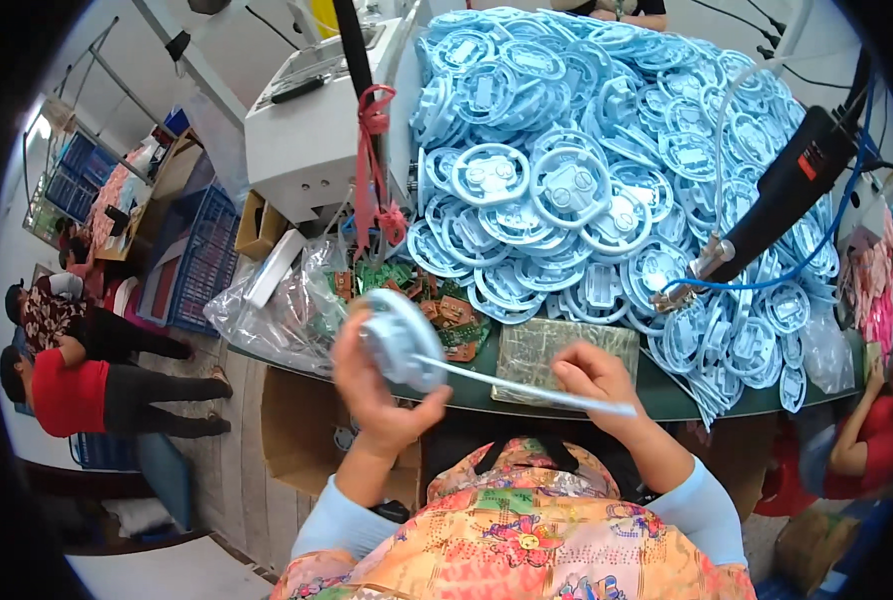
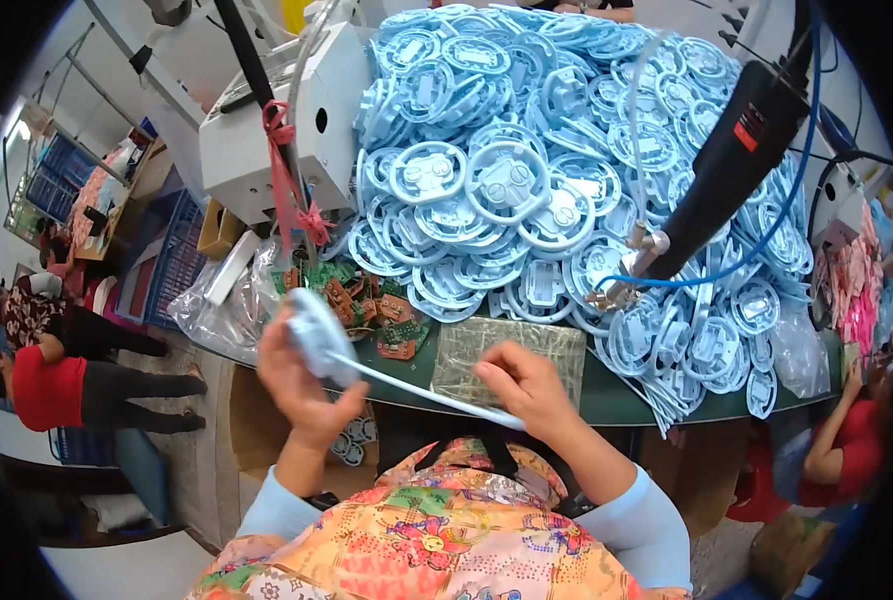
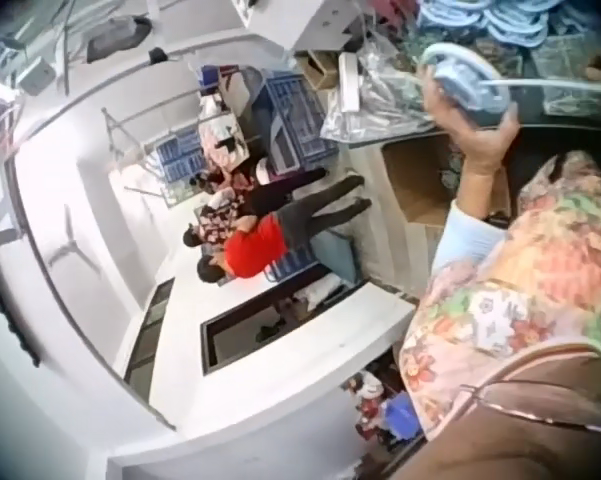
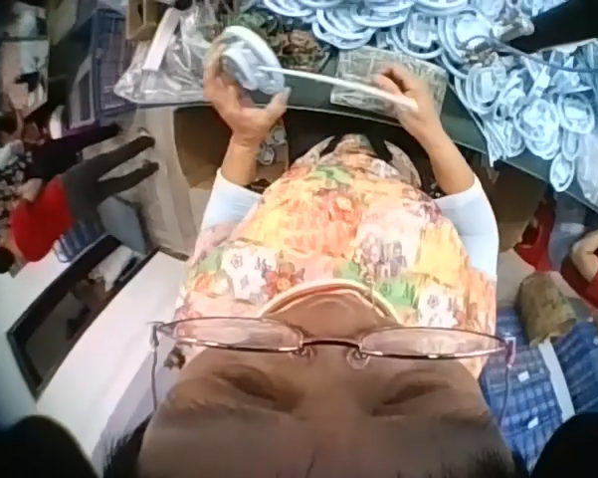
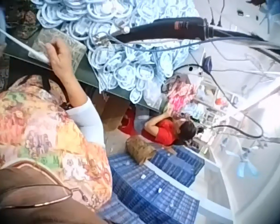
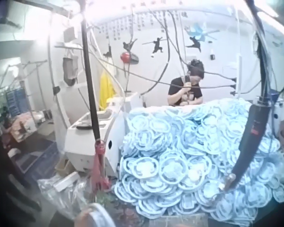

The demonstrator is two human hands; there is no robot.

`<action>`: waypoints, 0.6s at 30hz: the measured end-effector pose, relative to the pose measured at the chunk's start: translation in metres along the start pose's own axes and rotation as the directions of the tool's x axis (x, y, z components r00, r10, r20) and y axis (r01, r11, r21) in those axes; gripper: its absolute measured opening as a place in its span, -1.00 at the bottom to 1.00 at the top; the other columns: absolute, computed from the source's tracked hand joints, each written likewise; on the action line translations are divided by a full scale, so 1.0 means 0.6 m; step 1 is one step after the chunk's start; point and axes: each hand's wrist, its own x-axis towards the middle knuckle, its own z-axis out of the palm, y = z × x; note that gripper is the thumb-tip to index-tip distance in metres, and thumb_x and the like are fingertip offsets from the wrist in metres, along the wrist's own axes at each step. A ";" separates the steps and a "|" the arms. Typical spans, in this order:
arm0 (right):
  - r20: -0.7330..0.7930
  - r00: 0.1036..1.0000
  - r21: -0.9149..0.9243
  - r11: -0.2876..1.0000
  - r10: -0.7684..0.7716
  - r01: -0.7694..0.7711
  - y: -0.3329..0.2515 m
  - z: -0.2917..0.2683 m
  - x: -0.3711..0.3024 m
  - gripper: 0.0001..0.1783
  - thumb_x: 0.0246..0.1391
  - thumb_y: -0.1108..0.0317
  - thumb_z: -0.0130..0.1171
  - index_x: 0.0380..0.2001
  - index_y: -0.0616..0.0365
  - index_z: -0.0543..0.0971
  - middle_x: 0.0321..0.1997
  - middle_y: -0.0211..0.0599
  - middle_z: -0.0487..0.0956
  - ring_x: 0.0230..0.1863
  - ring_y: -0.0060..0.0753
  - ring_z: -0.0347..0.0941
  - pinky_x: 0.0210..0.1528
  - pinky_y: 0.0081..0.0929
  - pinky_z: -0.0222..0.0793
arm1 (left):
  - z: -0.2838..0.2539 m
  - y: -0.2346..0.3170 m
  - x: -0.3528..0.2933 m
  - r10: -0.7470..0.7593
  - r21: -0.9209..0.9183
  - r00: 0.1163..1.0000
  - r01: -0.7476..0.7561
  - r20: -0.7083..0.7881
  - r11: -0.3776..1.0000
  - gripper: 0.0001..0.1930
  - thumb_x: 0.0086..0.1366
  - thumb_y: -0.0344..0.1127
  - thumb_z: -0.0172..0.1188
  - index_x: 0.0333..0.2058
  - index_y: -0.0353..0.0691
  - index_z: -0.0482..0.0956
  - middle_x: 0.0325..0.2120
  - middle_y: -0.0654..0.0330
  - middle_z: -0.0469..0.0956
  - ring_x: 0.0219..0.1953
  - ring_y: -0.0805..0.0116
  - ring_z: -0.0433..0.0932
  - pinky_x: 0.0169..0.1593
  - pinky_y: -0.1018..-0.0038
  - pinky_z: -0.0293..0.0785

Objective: Assembling electronic components into plastic housings and using a specialized tool to secure them.

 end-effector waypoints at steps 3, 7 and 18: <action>-0.096 0.995 -0.199 0.980 0.009 -0.028 0.014 -0.008 -0.012 -0.79 0.20 0.30 0.21 -0.34 0.25 0.53 -0.55 -0.41 0.50 -0.51 -0.67 0.36 -0.43 -0.60 0.29 | -0.016 0.057 0.024 0.298 0.092 0.883 -0.352 0.363 0.931 -0.02 -0.16 -0.30 0.53 0.26 -0.17 0.17 0.21 -0.05 0.23 0.24 -0.11 0.31 0.29 -0.02 0.24; -0.122 0.992 -0.257 0.966 -0.026 -0.007 0.039 -0.022 -0.030 -0.82 0.16 0.34 0.23 -0.36 0.25 0.54 -0.54 -0.36 0.55 -0.49 -0.64 0.41 -0.42 -0.58 0.32 | -0.041 0.025 0.007 0.198 0.125 0.933 -0.245 0.302 0.962 -0.08 -0.18 -0.31 0.54 0.20 -0.11 0.25 0.23 -0.06 0.19 0.31 -0.24 0.20 0.32 -0.02 0.18; -0.196 0.980 -0.326 0.945 -0.030 -0.037 0.071 -0.018 -0.028 -0.83 0.13 0.36 0.27 -0.37 0.26 0.55 -0.55 -0.33 0.56 -0.53 -0.61 0.45 -0.46 -0.58 0.34 | -0.247 0.110 0.151 -0.013 -0.275 0.769 -0.213 -0.639 0.938 -0.14 0.18 -0.01 0.20 0.36 -0.24 0.08 0.35 -0.01 0.16 0.38 -0.12 0.12 0.38 -0.19 0.08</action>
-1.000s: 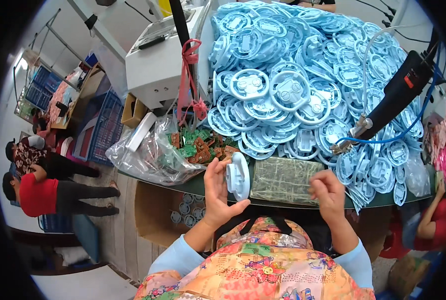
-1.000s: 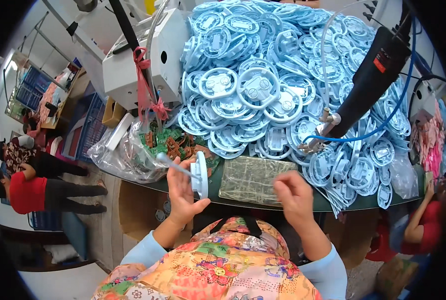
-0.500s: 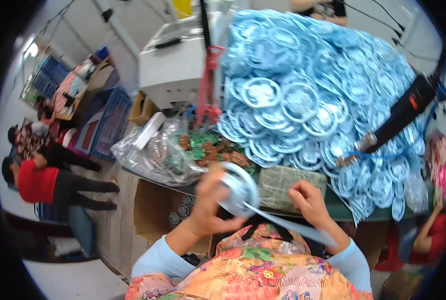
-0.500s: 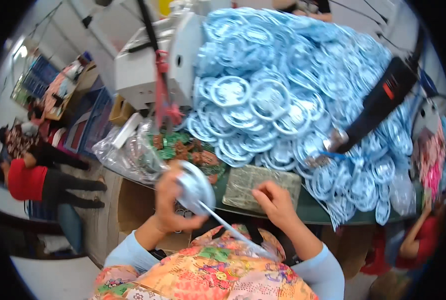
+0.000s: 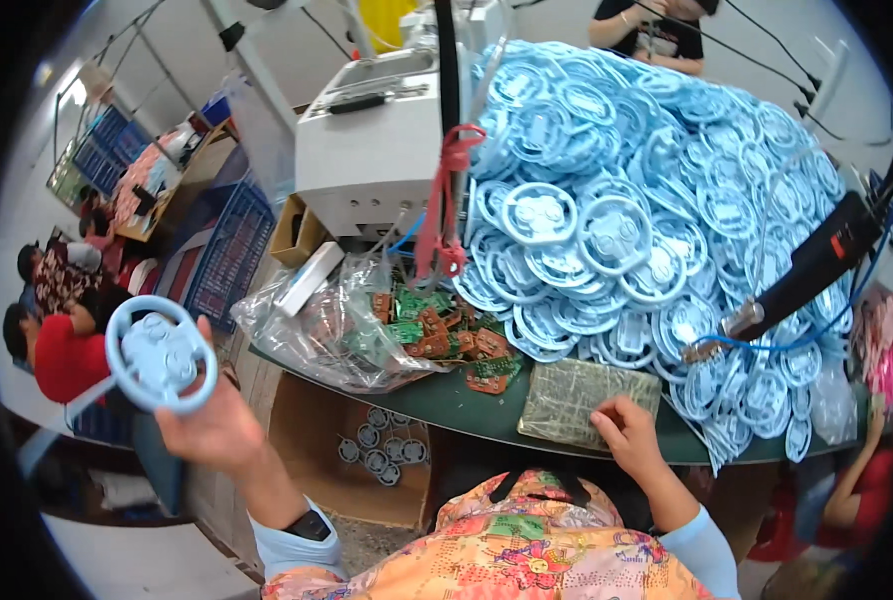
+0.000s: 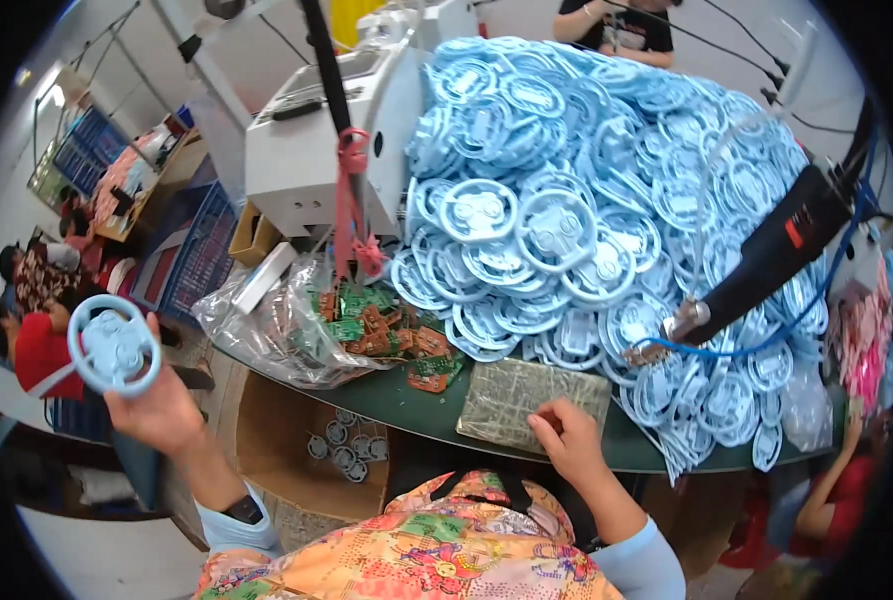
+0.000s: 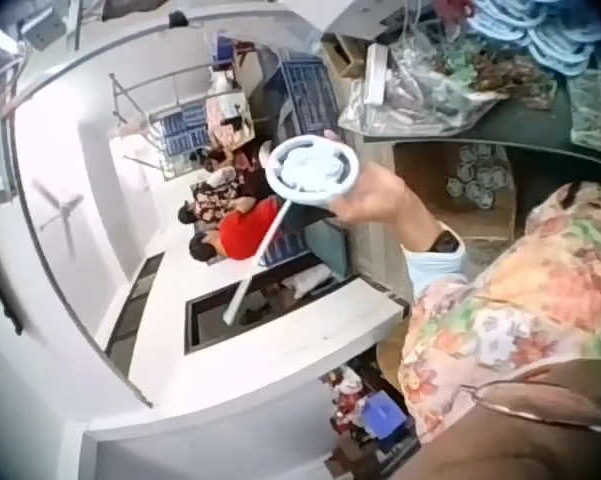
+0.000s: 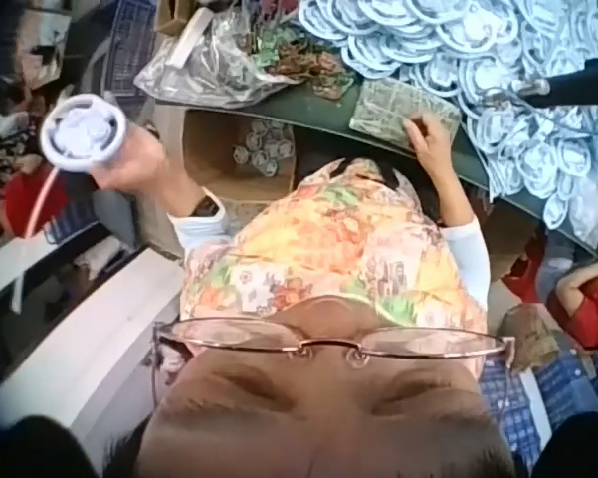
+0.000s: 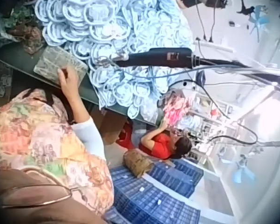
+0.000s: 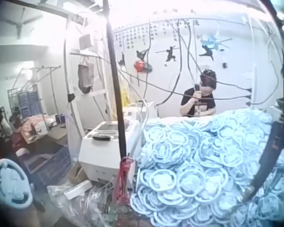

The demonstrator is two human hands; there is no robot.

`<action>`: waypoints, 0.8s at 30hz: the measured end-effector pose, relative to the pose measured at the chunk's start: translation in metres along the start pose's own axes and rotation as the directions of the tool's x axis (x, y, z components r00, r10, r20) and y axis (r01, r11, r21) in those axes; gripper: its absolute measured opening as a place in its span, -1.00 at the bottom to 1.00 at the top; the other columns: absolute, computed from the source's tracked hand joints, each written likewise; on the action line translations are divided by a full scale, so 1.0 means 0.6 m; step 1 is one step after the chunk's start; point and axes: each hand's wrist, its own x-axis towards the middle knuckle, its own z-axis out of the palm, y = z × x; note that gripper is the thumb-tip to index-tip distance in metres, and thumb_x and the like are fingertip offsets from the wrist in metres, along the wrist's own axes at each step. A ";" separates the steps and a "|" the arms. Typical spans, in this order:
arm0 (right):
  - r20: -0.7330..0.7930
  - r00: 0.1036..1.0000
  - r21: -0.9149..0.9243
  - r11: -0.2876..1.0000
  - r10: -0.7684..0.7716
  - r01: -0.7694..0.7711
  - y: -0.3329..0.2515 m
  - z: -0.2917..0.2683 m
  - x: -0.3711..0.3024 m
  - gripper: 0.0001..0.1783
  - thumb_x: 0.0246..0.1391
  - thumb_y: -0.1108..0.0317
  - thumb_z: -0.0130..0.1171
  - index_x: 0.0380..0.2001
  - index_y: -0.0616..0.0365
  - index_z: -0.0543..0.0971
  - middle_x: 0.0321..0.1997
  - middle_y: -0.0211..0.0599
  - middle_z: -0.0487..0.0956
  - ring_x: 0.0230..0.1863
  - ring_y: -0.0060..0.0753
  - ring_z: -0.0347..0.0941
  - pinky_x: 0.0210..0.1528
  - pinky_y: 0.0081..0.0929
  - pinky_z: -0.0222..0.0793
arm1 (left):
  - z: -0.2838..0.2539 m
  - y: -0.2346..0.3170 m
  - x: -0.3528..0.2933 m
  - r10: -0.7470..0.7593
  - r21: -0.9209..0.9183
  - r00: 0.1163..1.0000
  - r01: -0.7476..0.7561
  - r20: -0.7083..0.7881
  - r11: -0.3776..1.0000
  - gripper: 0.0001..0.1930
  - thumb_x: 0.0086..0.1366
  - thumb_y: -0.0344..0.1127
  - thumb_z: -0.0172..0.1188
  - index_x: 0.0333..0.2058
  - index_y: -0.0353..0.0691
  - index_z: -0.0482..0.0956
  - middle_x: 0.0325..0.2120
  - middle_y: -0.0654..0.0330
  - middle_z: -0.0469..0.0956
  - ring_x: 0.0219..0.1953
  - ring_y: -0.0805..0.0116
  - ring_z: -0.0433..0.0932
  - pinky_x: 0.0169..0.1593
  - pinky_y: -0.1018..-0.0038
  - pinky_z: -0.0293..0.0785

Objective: Assembling electronic components into plastic housings and using a specialized tool to secure them.

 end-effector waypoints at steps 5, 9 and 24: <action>-0.009 1.000 -0.029 0.999 -0.024 0.024 -0.002 -0.002 0.003 -0.86 0.12 0.41 0.26 -0.36 0.25 0.54 -0.54 -0.43 0.53 -0.51 -0.68 0.39 -0.45 -0.64 0.31 | 0.061 0.048 -0.003 0.134 -0.173 0.990 -0.125 0.037 0.977 -0.04 0.08 0.03 0.30 0.35 -0.32 0.09 0.36 -0.12 0.09 0.40 -0.18 0.04 0.43 -0.26 -0.16; -0.006 1.000 0.024 0.999 0.027 -0.027 -0.004 -0.004 0.004 -0.87 0.12 0.42 0.25 -0.37 0.25 0.53 -0.54 -0.43 0.53 -0.50 -0.69 0.39 -0.45 -0.65 0.31 | 0.052 0.049 0.006 0.064 -0.226 0.997 -0.055 0.033 0.973 -0.08 0.09 -0.02 0.28 0.35 -0.28 0.11 0.36 -0.12 0.10 0.39 -0.18 0.06 0.43 -0.25 -0.14; -0.058 0.997 -0.056 0.997 -0.052 0.049 0.017 0.000 -0.015 -0.89 0.12 0.45 0.24 -0.38 0.24 0.53 -0.54 -0.43 0.51 -0.51 -0.67 0.39 -0.45 -0.62 0.30 | -0.063 -0.236 0.055 -0.598 0.736 0.495 -0.139 0.630 0.662 -0.45 -0.01 -0.43 0.31 0.05 -0.19 0.51 0.23 0.04 0.36 0.30 0.14 0.32 0.30 0.30 0.24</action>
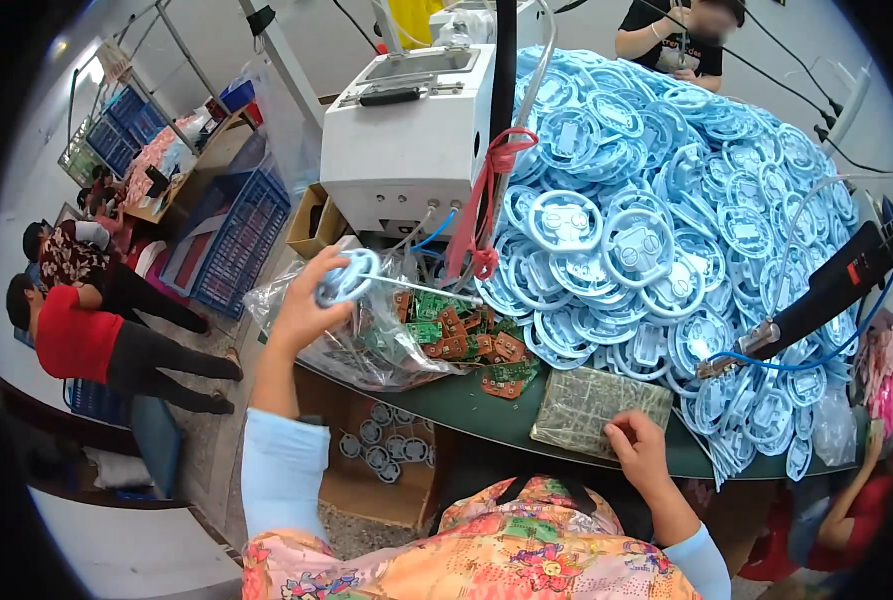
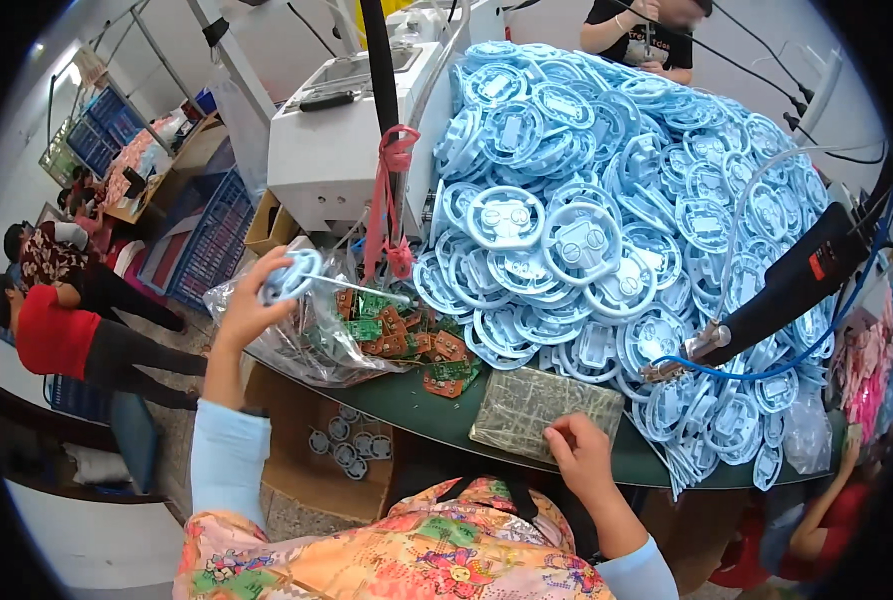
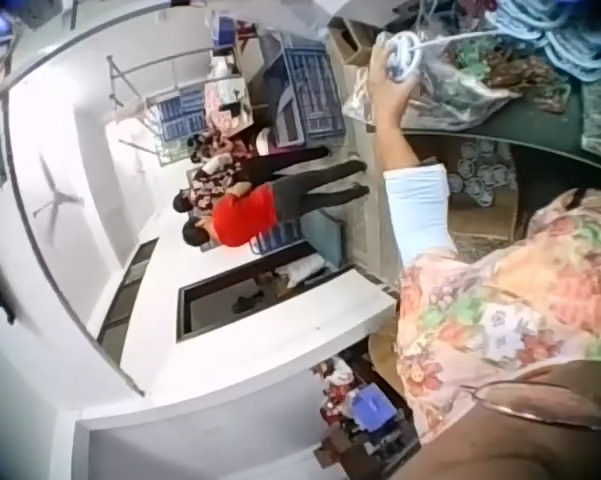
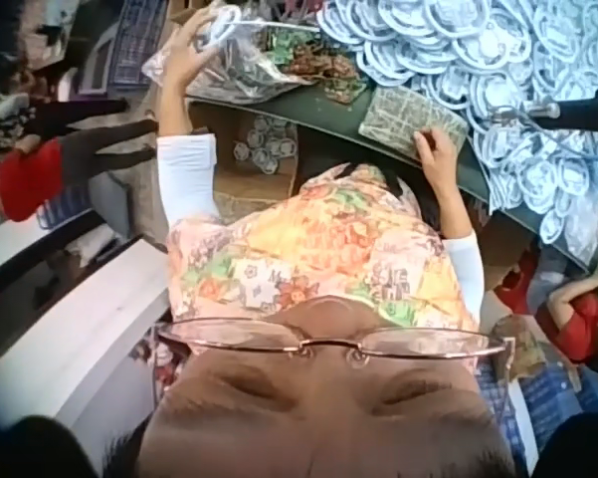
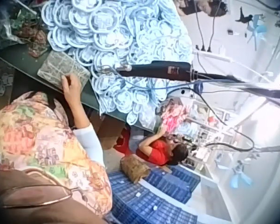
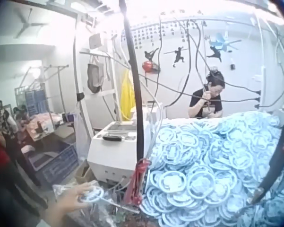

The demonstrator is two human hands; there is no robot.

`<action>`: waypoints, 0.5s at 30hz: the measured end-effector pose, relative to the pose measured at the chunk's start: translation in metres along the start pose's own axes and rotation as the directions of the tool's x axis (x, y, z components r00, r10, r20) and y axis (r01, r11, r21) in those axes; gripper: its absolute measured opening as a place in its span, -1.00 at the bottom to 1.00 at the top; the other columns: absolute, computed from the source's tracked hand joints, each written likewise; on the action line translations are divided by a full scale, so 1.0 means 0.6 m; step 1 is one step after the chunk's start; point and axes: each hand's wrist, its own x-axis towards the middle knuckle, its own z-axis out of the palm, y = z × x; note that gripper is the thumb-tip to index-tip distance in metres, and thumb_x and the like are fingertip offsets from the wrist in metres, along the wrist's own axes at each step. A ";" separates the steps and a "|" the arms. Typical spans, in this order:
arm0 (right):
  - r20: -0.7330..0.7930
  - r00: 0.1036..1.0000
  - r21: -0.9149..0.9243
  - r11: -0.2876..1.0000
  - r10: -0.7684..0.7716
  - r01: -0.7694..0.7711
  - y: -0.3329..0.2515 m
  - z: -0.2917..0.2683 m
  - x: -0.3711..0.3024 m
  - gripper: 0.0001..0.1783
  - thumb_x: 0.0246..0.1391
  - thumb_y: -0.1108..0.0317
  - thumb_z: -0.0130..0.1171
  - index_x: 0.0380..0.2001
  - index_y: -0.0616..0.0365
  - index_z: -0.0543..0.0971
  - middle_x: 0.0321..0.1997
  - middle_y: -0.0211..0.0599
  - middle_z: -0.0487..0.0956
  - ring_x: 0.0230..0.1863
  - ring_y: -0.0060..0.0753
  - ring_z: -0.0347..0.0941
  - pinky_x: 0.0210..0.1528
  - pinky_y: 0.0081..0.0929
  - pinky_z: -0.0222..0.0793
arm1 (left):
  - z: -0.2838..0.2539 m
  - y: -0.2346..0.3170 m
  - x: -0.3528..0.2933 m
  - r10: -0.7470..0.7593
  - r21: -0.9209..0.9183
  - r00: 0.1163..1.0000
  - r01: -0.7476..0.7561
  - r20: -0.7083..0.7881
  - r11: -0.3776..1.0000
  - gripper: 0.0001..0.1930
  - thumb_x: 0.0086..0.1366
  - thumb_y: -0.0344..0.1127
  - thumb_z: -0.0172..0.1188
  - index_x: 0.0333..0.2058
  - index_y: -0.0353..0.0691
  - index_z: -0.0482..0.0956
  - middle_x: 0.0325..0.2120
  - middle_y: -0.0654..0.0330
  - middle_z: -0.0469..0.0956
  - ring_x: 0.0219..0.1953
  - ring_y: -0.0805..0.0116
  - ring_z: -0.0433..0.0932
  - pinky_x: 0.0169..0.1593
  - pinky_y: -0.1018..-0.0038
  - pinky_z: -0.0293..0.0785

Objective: Assembling electronic components into plastic housings and using a specialized tool to secure them.

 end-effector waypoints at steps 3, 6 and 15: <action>-0.030 0.998 -0.019 0.999 -0.050 0.049 -0.006 0.003 0.001 -0.89 0.11 0.45 0.25 -0.38 0.25 0.53 -0.54 -0.42 0.51 -0.51 -0.67 0.39 -0.46 -0.61 0.30 | 0.042 -0.053 0.039 0.026 0.100 0.999 -0.029 0.032 0.995 -0.55 0.06 -0.47 0.27 0.00 -0.22 0.58 0.23 0.02 0.38 0.31 0.12 0.32 0.29 0.32 0.24; -0.040 0.999 0.005 1.000 -0.025 0.025 -0.014 -0.005 -0.009 -0.89 0.08 0.44 0.27 -0.38 0.24 0.54 -0.51 -0.28 0.52 -0.55 -0.50 0.46 -0.47 -0.55 0.35 | 0.091 -0.082 0.058 0.040 0.139 0.999 -0.041 0.013 0.989 -0.63 0.12 -0.46 0.28 -0.04 -0.24 0.58 0.17 -0.05 0.40 0.21 -0.02 0.39 0.24 0.28 0.30; -0.320 0.940 -0.356 0.934 -0.117 -0.005 -0.007 -0.110 -0.099 -0.86 0.03 0.51 0.28 -0.33 0.22 0.53 -0.46 -0.23 0.48 -0.56 -0.36 0.47 -0.52 -0.50 0.34 | 0.117 -0.021 -0.038 0.192 0.406 0.899 -0.017 -0.393 0.914 -0.70 0.18 -0.50 0.26 -0.08 -0.34 0.55 -0.01 -0.03 0.49 0.05 -0.02 0.47 0.13 0.23 0.38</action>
